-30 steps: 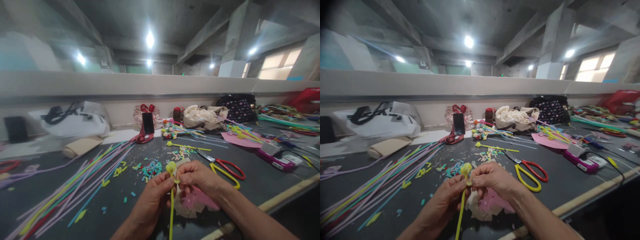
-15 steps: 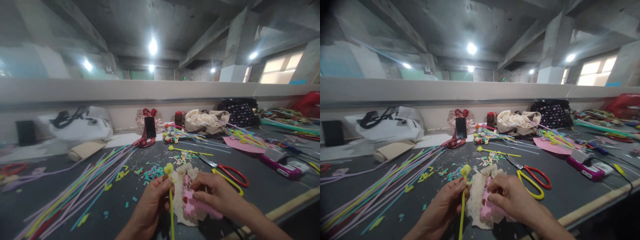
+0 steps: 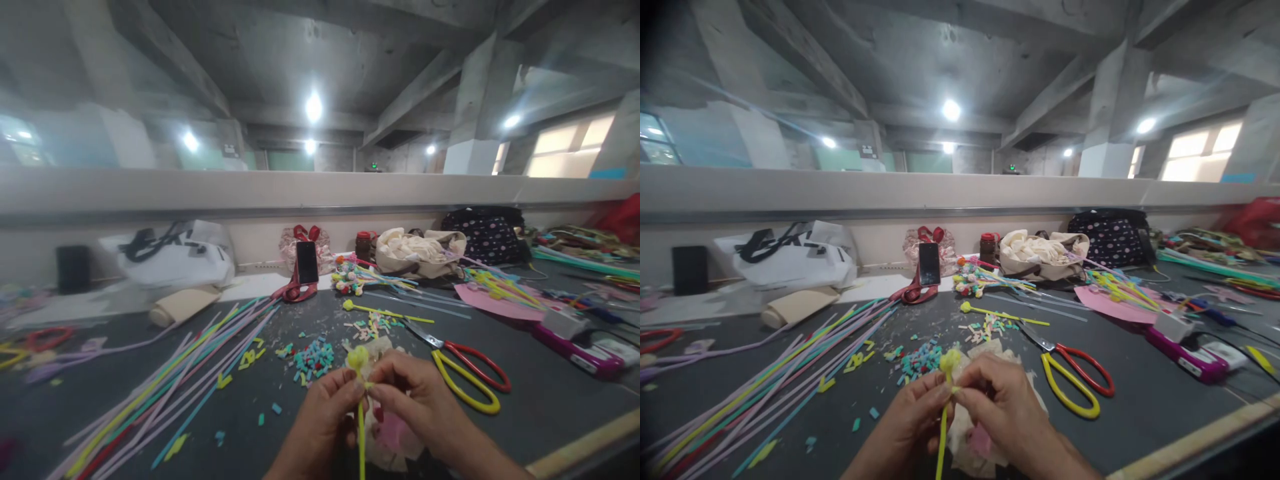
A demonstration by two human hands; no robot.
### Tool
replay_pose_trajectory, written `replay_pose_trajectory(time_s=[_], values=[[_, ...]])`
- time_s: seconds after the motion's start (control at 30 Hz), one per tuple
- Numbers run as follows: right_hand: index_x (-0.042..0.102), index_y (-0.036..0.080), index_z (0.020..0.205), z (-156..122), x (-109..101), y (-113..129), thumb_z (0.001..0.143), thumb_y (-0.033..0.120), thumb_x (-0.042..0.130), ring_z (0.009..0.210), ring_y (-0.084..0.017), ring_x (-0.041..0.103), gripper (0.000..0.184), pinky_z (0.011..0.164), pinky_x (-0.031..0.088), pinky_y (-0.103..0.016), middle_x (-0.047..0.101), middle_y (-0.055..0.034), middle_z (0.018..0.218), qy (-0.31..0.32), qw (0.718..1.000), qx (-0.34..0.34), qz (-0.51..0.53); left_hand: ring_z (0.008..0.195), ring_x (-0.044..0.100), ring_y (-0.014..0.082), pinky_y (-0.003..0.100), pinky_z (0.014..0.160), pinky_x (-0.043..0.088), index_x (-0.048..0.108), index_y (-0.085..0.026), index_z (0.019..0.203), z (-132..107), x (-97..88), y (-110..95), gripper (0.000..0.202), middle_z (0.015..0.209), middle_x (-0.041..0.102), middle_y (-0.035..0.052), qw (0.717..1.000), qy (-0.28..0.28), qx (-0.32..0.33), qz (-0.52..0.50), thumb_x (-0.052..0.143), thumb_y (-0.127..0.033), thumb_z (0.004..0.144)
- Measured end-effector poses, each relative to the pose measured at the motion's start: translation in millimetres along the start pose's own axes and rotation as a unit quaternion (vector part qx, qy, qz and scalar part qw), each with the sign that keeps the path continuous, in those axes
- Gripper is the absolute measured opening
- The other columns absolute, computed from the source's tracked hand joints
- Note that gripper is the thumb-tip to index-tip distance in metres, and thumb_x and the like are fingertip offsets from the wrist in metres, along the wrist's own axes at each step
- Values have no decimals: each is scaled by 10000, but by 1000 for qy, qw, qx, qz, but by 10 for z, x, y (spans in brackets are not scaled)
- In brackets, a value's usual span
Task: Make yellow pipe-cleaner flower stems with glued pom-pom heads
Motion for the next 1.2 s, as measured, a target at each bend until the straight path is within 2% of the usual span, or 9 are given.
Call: replay_pose_trajectory(time_s=[0.2,0.37,0.53,0.67,0.8,0.9,1.0,1.07,1.2], values=[[608,147,677,-26,20,-19,785,246,556,569,-128,533,156,550,392,-221,574,1,590,12,999,-8,-31,369,348,37,155,365,245,529,-145,584,18,-3,28,310,453,458,-44,1000,6,-1,11,663,-425,596],[598,159,753,-17,-143,-60,761,164,533,593,-120,535,66,557,385,-204,589,10,646,30,995,19,-93,364,340,27,151,368,234,518,-142,580,28,-32,13,318,454,443,-54,1000,0,-4,-18,647,-430,619],[586,188,744,-115,-188,-151,629,175,632,670,-146,520,124,578,331,-227,587,10,760,137,947,9,-289,393,433,55,172,416,315,495,-140,566,47,-190,46,304,489,524,-18,999,-44,-29,7,621,-406,643],[569,199,796,-222,-145,-327,571,246,663,700,-178,501,248,581,301,-249,572,-5,797,135,920,16,-368,510,551,98,171,437,341,489,-152,684,60,-246,110,245,656,628,36,993,-67,-56,76,569,-384,690],[571,191,743,-252,-90,-363,586,242,623,692,-186,489,173,593,289,-264,574,-14,764,123,914,2,-387,560,589,125,180,436,364,443,-169,716,91,-289,170,192,701,649,57,980,-101,-74,153,513,-348,711],[581,183,709,-214,-211,-345,582,184,582,648,-166,474,128,578,281,-255,567,-5,718,102,935,15,-338,553,589,122,191,451,383,419,-177,694,138,-319,222,156,696,649,55,973,-107,-80,190,492,-314,708],[614,175,716,-173,-452,-482,583,175,576,626,-148,467,138,567,291,-238,561,13,692,76,984,91,-134,543,587,116,193,454,384,412,-181,711,174,-332,259,149,696,645,51,972,-98,-87,193,475,-316,716],[627,159,703,-157,-589,-620,592,211,581,608,-141,471,131,558,313,-229,555,20,655,66,989,134,7,540,588,115,187,447,374,400,-187,715,183,-330,253,163,691,645,46,974,-94,-85,188,477,-331,715],[641,111,739,-120,-798,-799,616,323,534,537,-144,510,268,535,381,-243,578,-2,588,44,981,152,116,554,600,136,192,437,373,393,-192,681,175,-347,243,259,695,652,55,973,-99,-90,186,545,-400,658]])
Point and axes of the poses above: each hand's wrist, its own z-axis towards the middle knuckle, its own x-axis out of the palm, y = z × x, the point moved 9 cm from there along z, towards the middle knuckle
